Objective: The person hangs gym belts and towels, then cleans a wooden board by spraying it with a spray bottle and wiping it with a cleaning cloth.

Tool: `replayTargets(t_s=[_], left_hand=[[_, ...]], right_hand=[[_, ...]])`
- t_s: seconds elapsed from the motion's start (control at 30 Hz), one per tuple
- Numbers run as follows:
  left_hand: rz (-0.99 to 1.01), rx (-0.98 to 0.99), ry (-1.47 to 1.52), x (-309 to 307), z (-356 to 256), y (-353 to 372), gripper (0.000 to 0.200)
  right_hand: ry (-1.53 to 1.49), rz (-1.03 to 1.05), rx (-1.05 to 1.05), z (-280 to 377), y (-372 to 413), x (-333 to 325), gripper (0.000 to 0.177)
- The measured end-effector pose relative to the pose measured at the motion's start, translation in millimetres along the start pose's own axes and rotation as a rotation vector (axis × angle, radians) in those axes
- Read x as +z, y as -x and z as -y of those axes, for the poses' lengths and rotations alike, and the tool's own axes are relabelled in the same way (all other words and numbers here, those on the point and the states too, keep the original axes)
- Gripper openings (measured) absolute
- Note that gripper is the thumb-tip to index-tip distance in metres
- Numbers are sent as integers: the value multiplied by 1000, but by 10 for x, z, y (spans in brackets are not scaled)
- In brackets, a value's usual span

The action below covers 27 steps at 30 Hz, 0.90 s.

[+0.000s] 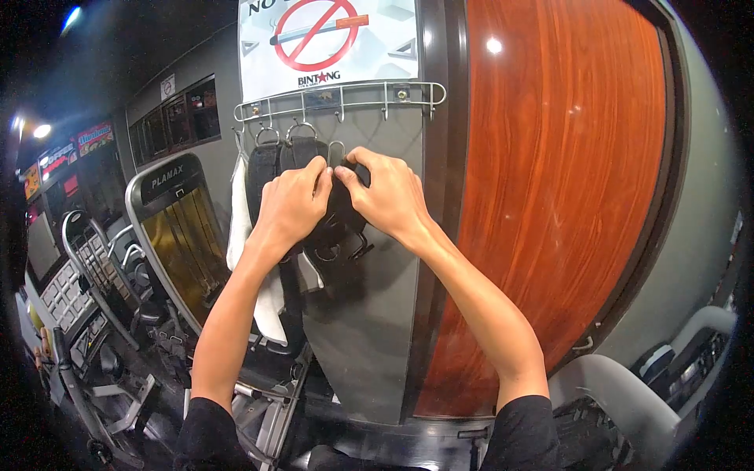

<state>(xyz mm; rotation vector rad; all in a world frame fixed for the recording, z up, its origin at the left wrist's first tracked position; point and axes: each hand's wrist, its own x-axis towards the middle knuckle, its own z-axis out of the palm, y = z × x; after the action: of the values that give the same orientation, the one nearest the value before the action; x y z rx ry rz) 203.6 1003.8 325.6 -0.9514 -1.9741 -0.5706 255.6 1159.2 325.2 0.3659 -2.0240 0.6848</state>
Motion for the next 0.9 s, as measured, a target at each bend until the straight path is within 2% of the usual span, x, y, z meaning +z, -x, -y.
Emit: replayTargets(t_s=[0.07,0.17,0.27,0.33,0.43,0.5,0.6,0.9], left_hand=[[-28,0,-19,-12,-1,-56,23],[-39,-99,31,-41,-5,-188,25],[-95,-72,25,5,51,-334,28],[-72,-113,38,-16,30,-437,30],[-53,-179,60,31,51,-491,27],[30,-215,34,73,63,-461,29],[40,-156,15,138,101,-373,31],[35,-191,48,100,68,-279,31]], right_hand=[[92,-91,-62,41,-70,2,25],[119,-100,-46,99,-209,-33,24],[119,-119,-25,100,-355,-32,25],[237,-158,0,93,-427,-3,26],[270,-122,46,67,-471,26,27],[282,-79,70,37,-450,28,28],[274,-20,103,-14,-371,28,29],[242,-89,43,-39,-221,94,25]])
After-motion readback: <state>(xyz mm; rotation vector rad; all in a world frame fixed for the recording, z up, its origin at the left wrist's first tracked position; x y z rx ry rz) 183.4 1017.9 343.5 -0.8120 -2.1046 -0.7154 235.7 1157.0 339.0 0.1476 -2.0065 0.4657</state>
